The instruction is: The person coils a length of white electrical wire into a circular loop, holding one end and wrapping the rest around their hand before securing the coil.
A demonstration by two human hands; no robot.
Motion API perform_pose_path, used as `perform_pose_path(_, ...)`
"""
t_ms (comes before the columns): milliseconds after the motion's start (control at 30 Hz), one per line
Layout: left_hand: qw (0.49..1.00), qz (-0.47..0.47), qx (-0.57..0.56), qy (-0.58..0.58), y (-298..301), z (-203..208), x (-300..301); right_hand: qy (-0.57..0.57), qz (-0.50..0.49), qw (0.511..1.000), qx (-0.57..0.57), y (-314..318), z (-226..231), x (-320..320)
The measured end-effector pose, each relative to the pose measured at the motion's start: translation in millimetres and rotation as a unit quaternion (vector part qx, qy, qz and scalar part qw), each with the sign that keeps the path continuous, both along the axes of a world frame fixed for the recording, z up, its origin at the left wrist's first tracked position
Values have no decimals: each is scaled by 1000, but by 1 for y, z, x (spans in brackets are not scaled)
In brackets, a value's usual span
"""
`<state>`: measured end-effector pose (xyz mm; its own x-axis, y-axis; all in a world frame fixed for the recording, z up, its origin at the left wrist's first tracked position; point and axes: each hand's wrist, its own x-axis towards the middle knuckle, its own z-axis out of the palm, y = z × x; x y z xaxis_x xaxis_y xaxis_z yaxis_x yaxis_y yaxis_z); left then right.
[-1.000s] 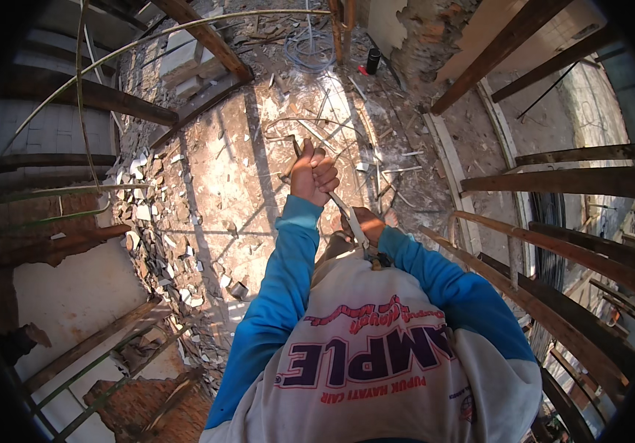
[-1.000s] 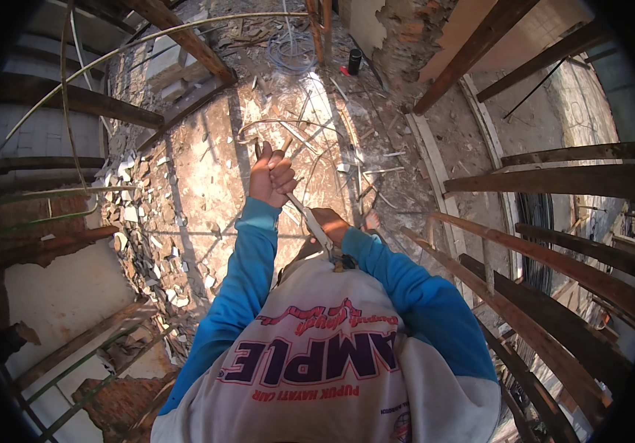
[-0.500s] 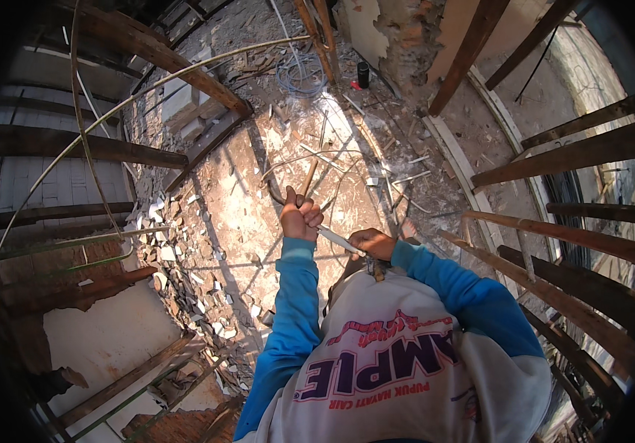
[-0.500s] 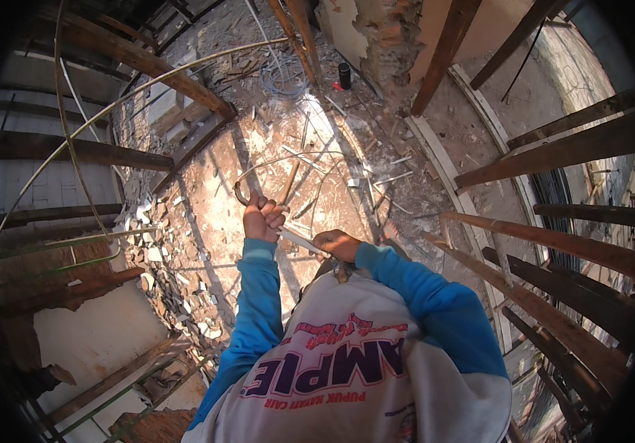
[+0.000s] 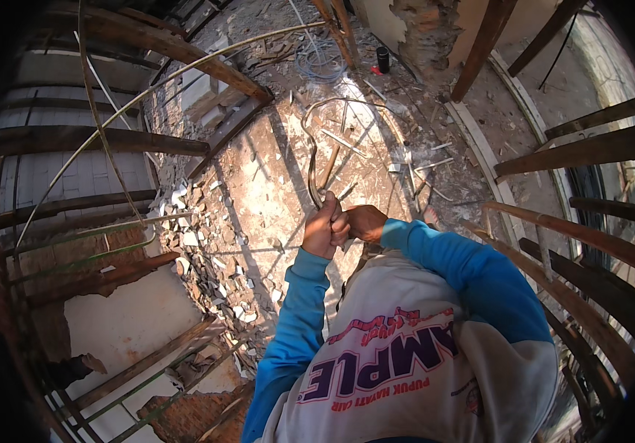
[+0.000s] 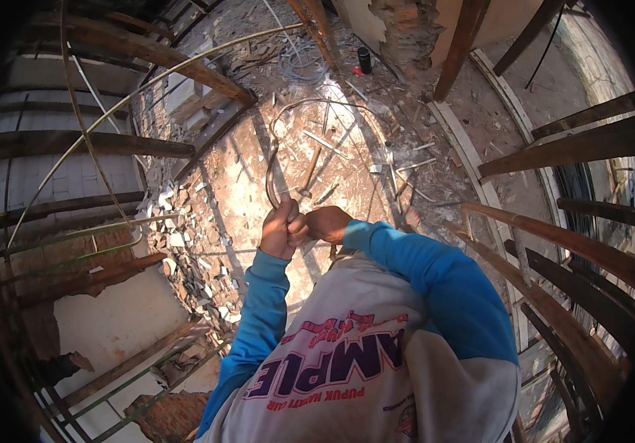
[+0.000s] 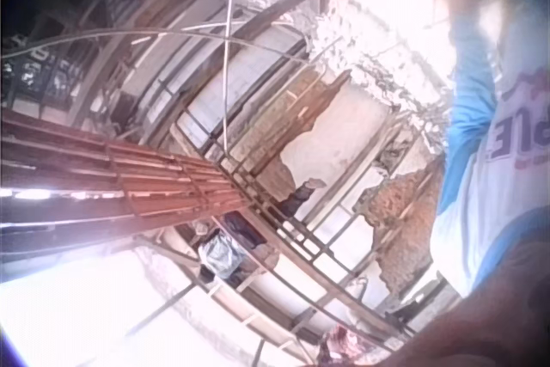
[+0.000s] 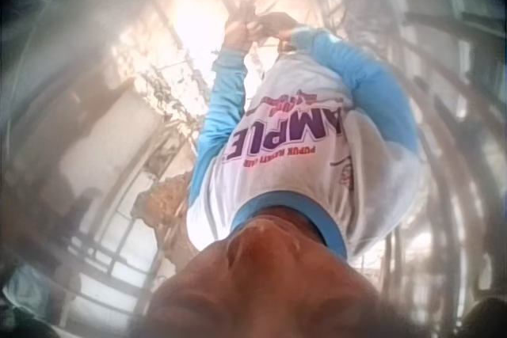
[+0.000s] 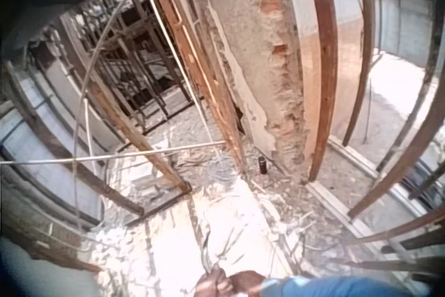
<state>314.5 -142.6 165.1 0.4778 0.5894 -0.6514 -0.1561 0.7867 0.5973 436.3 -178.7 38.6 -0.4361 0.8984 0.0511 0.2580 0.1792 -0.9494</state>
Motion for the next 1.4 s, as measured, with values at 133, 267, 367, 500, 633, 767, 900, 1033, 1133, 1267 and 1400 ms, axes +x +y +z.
perform_pose_path(133,999,22,37,30,0,-13,6,-294,109,949,-15,8,33,23)
perform_pose_path(267,994,18,-6,-105,-12,-22,-1,-117,114,984,-71,-9,11,38)
perform_pose_path(367,988,8,13,-157,-16,-21,-6,-100,120,974,-163,-19,16,38)
perform_pose_path(500,977,-133,10,-168,-12,-14,11,-141,208,956,152,-20,-27,35)
perform_pose_path(633,960,-215,19,-178,-41,-21,50,-151,264,947,105,-29,-31,53)
perform_pose_path(767,962,-194,84,-174,-51,-1,75,17,-39,999,27,-27,-79,30)
perform_pose_path(900,991,-81,86,-57,-2,-7,52,106,-280,941,-156,14,-114,39)
perform_pose_path(1033,983,1,182,5,35,-21,22,113,-52,913,-389,8,-55,72)
perform_pose_path(1133,977,102,177,-59,62,-17,16,84,11,932,-352,-8,-47,72)
perform_pose_path(1267,951,225,170,-123,96,-25,8,210,-32,917,-338,-28,-63,56)
perform_pose_path(1400,899,383,78,-199,118,-50,-36,315,-59,864,-387,-31,-40,54)
